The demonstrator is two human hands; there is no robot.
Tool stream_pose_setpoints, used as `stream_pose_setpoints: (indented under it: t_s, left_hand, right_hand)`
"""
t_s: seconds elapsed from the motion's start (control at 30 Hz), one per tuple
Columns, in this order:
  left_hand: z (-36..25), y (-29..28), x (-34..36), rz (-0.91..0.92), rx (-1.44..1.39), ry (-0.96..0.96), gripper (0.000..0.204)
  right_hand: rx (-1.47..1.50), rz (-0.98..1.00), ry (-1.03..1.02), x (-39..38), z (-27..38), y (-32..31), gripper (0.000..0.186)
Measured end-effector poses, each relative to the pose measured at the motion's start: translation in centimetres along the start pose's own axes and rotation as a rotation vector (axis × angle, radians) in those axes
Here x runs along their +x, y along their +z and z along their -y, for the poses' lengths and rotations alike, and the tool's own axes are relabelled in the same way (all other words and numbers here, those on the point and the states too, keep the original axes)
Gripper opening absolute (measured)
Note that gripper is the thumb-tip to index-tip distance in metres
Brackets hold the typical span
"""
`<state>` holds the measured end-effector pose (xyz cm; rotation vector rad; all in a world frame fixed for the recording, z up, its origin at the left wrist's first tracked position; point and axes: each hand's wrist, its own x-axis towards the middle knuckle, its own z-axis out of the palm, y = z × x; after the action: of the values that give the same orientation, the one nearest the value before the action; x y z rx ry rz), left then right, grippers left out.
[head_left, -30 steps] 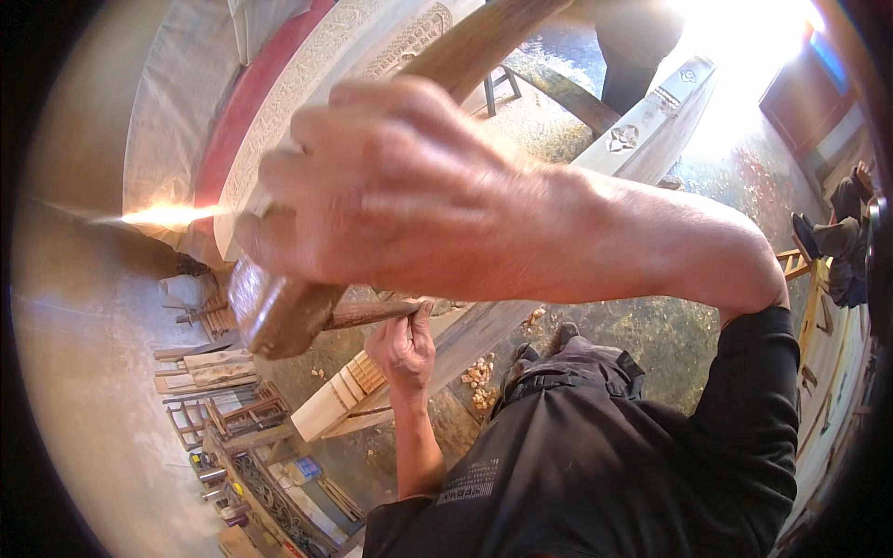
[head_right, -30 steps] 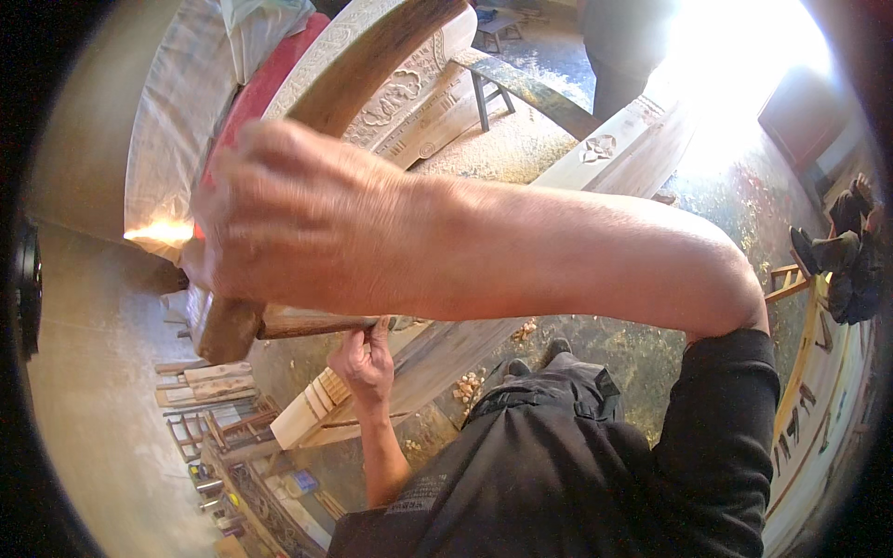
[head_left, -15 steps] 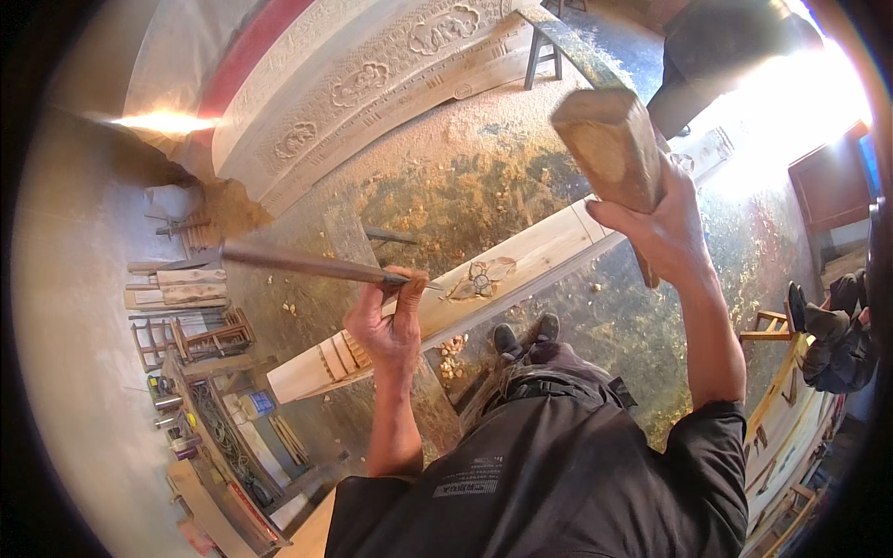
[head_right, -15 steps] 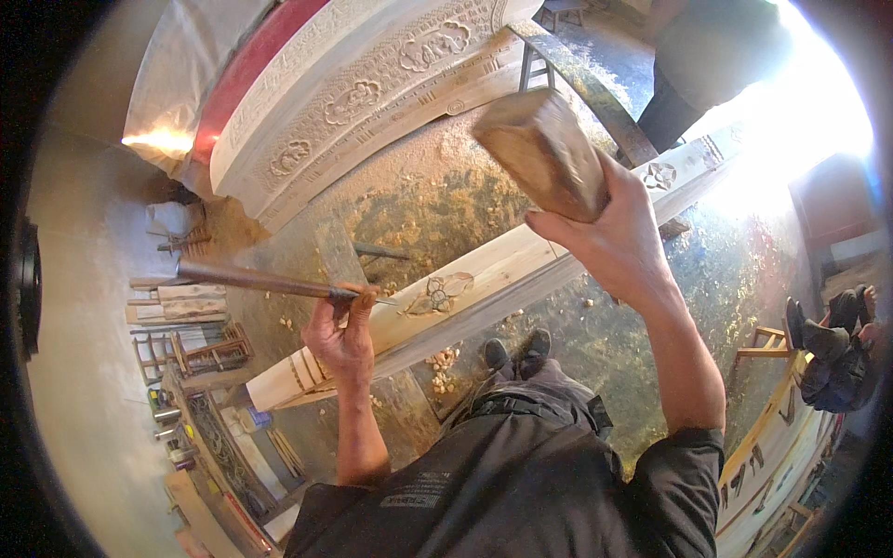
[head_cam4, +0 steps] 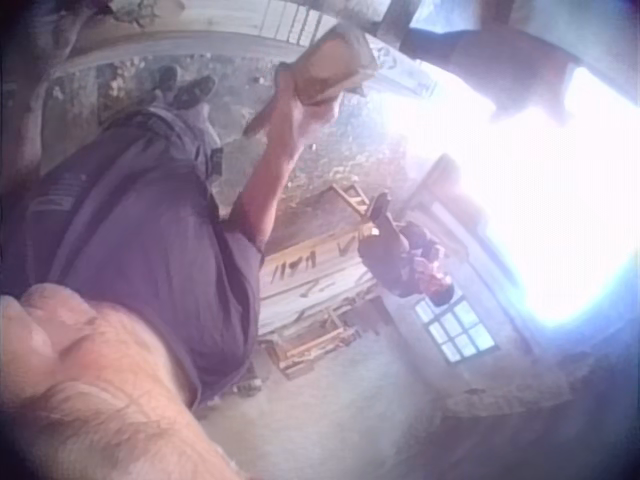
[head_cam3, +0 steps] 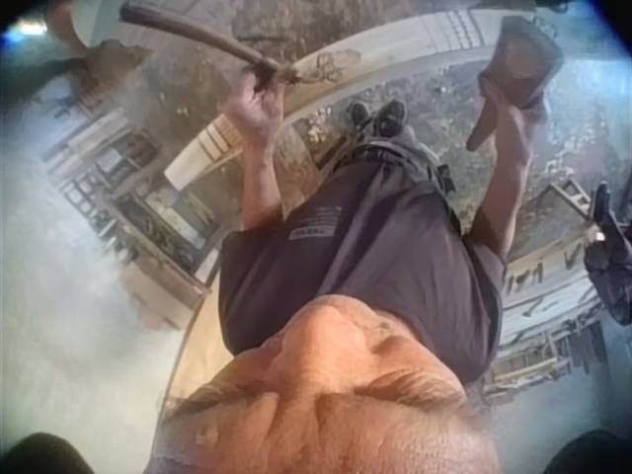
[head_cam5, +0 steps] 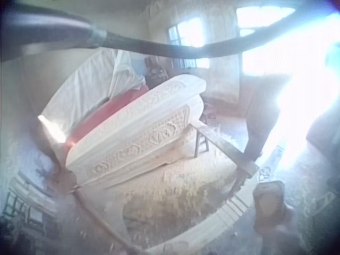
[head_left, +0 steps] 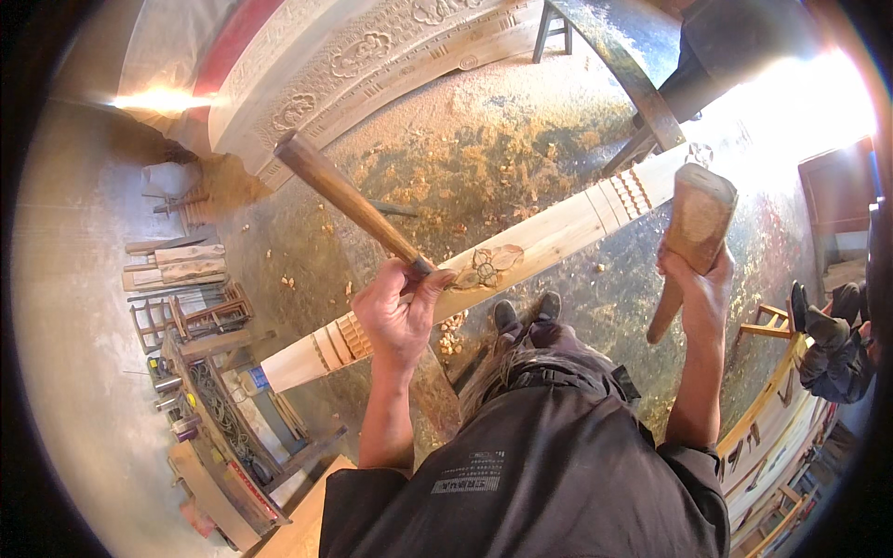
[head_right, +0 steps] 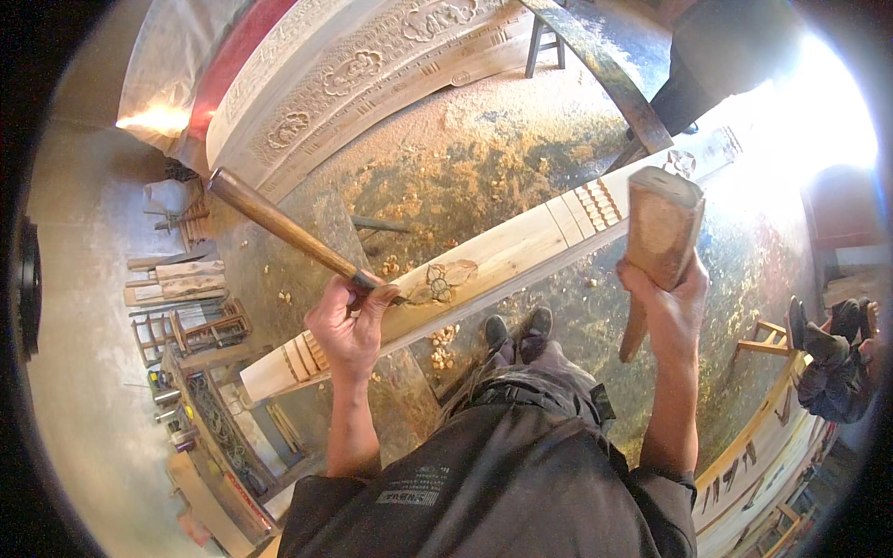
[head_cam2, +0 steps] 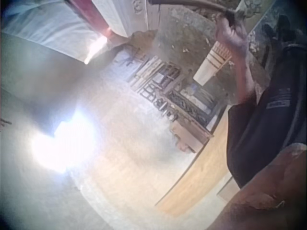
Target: The person carves decorative floral patterns into a long wooden board using a chisel and a wooden mallet. The person repeatedly positions the chisel on the wood and strikes it with the mallet, then occasionally pauses to select a different chisel from a collection laid out on a nearby bench.
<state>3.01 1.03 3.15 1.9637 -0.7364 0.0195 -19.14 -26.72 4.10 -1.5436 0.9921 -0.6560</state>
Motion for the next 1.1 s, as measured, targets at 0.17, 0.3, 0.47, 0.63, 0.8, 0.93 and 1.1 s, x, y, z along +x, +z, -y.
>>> stream_pose_setpoints:
  t_s: [0.17,0.3,0.47,0.63,0.8,0.93,1.1]
  left_hand:
    - [0.4,0.2,-0.3,0.010,-0.032,-0.021,0.021]
    - [0.0,0.2,-0.1,0.037,-0.004,-0.017,0.020]
    - [-0.5,0.0,-0.1,0.072,-0.002,-0.035,0.020]
    - [0.6,-0.5,0.6,0.148,-0.190,-0.047,0.019]
    - [0.1,-2.5,3.2,0.373,-0.351,-0.132,0.023]
    - [0.8,-1.7,3.8,0.389,-0.465,-0.200,0.023]
    - [3.2,-0.6,2.8,0.346,-0.325,-0.005,0.026]
  right_hand:
    - [0.035,-0.066,0.030,-0.8,-2.0,-2.1,0.027]
    - [0.026,-0.085,0.045,-1.5,-2.4,-2.5,0.028]
    - [-0.020,-0.090,0.039,-2.2,-2.6,-2.7,0.028]
    - [0.011,-0.122,0.042,-3.0,-1.8,-2.2,0.030]
    - [-0.018,-0.139,0.049,-3.9,-2.5,-2.5,0.030]
    - [0.026,-0.130,0.077,-4.6,-2.8,-2.1,0.030]
    - [-0.029,-0.085,0.078,-4.9,-2.7,-3.0,0.032]
